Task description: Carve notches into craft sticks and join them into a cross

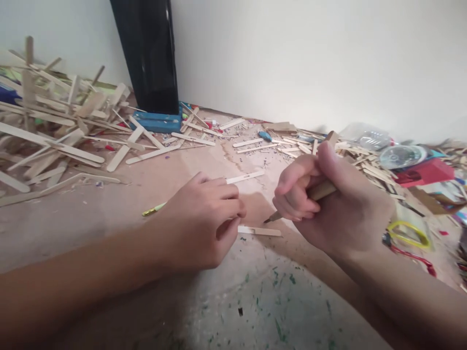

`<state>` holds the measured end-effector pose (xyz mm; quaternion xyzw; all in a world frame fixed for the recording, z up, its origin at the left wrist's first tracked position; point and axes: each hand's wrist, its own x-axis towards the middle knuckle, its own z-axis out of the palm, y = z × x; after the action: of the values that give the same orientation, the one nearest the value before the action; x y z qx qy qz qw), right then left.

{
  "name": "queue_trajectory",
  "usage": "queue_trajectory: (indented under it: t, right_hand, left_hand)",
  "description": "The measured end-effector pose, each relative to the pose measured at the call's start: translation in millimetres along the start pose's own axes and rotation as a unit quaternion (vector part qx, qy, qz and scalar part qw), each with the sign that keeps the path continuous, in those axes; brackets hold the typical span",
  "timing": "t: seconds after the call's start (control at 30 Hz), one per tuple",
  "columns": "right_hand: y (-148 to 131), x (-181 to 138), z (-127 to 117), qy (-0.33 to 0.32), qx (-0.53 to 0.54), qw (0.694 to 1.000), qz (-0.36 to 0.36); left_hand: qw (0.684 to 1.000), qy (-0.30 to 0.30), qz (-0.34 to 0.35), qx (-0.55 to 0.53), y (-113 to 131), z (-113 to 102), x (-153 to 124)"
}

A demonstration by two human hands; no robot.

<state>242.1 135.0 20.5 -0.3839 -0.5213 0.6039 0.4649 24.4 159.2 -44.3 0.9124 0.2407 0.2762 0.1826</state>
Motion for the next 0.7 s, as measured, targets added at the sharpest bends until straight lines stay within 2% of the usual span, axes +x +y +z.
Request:
queue_trajectory:
  t: [0.1,0.2,0.43,0.6,0.7]
  right_hand:
    - [-0.6,-0.9,0.1,0.005,0.006,1.000,0.006]
    - [-3.6,-2.5,1.5,0.029,-0.007,0.999,-0.020]
    - [-9.8,-6.1,4.1,0.029,-0.041,0.998,-0.027]
    - [-9.2,-8.5,12.6,0.053,-0.041,0.997,-0.049]
    - [-10.9,-11.8,17.2,0.063,-0.034,0.997,-0.008]
  left_hand:
    - [0.999,-0.041,0.006,-0.009,1.5,-2.3,0.6]
    - [0.998,-0.062,0.005,-0.001,0.5,-1.4,-0.2]
    - [0.999,-0.049,0.016,-0.009,-4.1,1.9,-1.5]
    - [0.999,-0.037,0.023,-0.006,-4.7,1.7,-1.5]
    - [0.999,-0.033,0.027,0.004,-4.8,2.5,-1.4]
